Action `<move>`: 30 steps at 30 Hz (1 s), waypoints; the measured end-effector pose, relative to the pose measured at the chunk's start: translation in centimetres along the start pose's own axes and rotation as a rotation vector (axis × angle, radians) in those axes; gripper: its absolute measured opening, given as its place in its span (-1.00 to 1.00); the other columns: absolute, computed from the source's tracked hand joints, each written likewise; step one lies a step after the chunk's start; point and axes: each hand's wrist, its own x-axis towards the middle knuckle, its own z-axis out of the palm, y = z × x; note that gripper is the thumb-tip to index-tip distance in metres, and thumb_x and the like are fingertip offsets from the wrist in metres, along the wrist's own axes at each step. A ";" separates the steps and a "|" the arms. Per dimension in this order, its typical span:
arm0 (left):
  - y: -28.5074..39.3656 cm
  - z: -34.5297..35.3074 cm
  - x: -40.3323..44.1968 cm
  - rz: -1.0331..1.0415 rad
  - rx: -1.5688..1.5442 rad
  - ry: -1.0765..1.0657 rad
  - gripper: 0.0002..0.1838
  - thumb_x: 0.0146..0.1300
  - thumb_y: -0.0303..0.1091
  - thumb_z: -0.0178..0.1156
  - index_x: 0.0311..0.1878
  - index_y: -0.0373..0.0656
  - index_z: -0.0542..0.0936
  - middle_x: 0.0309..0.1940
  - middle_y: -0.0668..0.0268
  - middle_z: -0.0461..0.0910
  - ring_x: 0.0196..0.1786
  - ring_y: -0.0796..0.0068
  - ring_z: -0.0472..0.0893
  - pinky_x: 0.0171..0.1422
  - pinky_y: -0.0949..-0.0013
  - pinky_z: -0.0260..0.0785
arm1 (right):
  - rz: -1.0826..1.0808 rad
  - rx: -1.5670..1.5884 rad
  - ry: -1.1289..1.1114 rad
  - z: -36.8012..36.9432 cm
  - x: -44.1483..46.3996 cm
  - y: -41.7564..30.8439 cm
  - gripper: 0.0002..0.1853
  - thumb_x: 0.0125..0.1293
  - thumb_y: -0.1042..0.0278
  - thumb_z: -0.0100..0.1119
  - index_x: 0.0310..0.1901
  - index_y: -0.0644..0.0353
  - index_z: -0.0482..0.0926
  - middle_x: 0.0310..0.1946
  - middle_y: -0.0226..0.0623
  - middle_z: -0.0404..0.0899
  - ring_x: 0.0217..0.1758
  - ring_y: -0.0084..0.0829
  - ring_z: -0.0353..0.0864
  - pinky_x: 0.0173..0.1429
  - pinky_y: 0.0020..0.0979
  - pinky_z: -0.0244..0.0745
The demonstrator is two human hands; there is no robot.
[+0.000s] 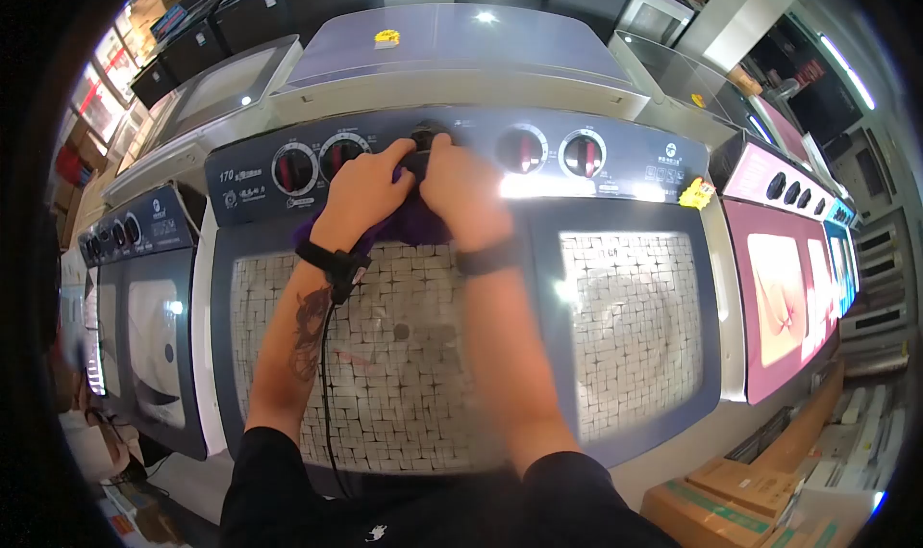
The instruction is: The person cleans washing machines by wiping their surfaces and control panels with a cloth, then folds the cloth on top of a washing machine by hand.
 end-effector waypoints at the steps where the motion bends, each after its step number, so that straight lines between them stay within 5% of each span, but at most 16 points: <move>1: 0.0 0.2 0.0 -0.015 -0.008 0.001 -0.60 0.20 -0.25 0.16 0.14 0.08 0.54 -0.40 -0.02 0.66 -0.28 -0.10 0.67 -0.17 -0.04 0.52 | 0.026 0.064 -0.041 -0.3 0.3 0.2 -0.75 0.21 0.23 0.14 -0.18 0.22 0.53 -0.30 -0.04 0.70 -0.18 -0.05 0.73 -0.13 -0.09 0.60; 7: 0.5 0.2 0.1 -0.045 -0.020 -0.009 -0.61 0.22 -0.21 0.18 0.15 0.10 0.53 -0.38 -0.03 0.67 -0.27 -0.13 0.67 -0.17 -0.07 0.51 | 0.164 0.338 0.021 -1.9 1.3 0.0 -0.50 0.19 0.16 0.20 0.16 0.15 0.51 -0.02 -0.04 0.67 0.08 0.01 0.64 0.16 -0.05 0.52; 10: 0.7 0.2 -0.1 -0.052 -0.014 -0.011 -0.60 0.23 -0.20 0.20 0.15 0.10 0.52 -0.38 -0.03 0.67 -0.26 -0.15 0.66 -0.17 -0.08 0.50 | 0.028 0.261 0.009 -0.3 1.2 -0.2 -0.46 0.19 0.17 0.19 0.22 0.12 0.49 0.01 -0.01 0.66 0.08 0.04 0.63 0.17 -0.05 0.52; 21: -0.5 0.5 0.0 0.029 -0.094 0.005 -0.59 0.23 -0.23 0.18 0.17 0.08 0.50 -0.35 -0.04 0.66 -0.23 -0.15 0.66 -0.14 -0.07 0.49 | 0.187 0.413 0.059 0.8 1.3 -1.9 -0.47 0.20 0.21 0.19 0.20 0.20 0.38 -0.04 0.09 0.64 0.06 0.13 0.62 0.13 -0.03 0.52; 30: 0.2 -0.4 0.1 -0.057 -0.118 -0.076 -0.40 0.24 -0.21 0.15 0.40 0.18 0.37 -0.30 -0.09 0.66 -0.20 -0.17 0.65 -0.09 -0.08 0.49 | 0.252 0.498 0.064 1.3 2.0 -2.0 -0.51 0.27 0.12 0.14 0.14 0.23 0.38 -0.05 0.19 0.62 0.08 0.20 0.58 0.13 -0.01 0.48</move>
